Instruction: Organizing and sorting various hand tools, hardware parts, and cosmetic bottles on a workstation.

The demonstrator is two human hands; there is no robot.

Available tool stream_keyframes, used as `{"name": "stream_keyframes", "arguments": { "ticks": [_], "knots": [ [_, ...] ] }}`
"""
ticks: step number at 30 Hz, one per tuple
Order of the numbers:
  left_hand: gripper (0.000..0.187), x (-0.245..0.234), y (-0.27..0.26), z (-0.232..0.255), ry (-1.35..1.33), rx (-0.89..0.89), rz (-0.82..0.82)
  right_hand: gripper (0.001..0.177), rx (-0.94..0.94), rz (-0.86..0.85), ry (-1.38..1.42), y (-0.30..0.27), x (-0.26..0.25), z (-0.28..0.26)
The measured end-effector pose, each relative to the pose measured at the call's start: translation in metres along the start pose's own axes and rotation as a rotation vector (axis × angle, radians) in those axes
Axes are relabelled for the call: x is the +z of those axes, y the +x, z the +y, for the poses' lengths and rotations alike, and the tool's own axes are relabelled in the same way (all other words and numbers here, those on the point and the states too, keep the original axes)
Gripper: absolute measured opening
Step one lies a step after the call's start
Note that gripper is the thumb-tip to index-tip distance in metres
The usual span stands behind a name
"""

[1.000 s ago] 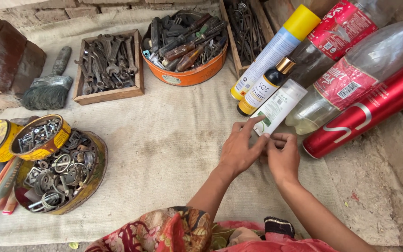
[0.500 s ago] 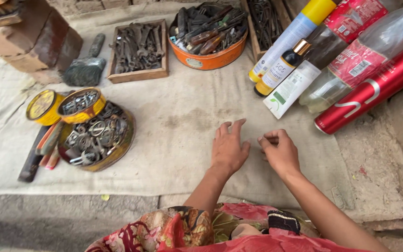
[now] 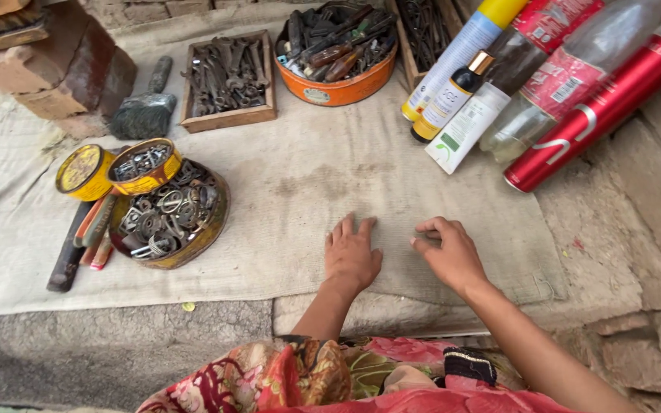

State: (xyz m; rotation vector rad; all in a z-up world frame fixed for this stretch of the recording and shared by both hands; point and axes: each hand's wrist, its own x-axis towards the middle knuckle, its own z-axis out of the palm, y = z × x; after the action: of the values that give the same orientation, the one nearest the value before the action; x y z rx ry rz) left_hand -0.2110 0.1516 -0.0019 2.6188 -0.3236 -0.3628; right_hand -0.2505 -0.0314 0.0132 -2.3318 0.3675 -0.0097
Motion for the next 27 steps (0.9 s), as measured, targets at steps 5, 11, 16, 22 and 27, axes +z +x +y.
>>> {"name": "stream_keyframes", "arguments": {
  "ticks": [5,11,16,22,27],
  "knots": [
    [0.063,-0.009,0.008,0.028,-0.033,-0.108,-0.016,0.035,0.092,0.013,0.042,-0.011,-0.018,0.008],
    [0.06,-0.007,0.037,0.066,-0.204,-0.039,0.12,0.041,0.209,0.132,0.2,-0.004,-0.047,0.014],
    [0.062,-0.009,0.077,0.106,-0.282,0.053,0.079,0.05,0.228,0.385,0.24,0.02,-0.082,0.02],
    [0.074,-0.01,0.122,0.145,-0.336,0.078,0.094,0.063,0.213,0.591,0.23,0.059,-0.112,0.032],
    [0.077,-0.012,0.138,0.158,-0.349,-0.007,0.078,0.081,0.317,0.651,0.064,0.078,-0.134,0.028]
  ]
}}
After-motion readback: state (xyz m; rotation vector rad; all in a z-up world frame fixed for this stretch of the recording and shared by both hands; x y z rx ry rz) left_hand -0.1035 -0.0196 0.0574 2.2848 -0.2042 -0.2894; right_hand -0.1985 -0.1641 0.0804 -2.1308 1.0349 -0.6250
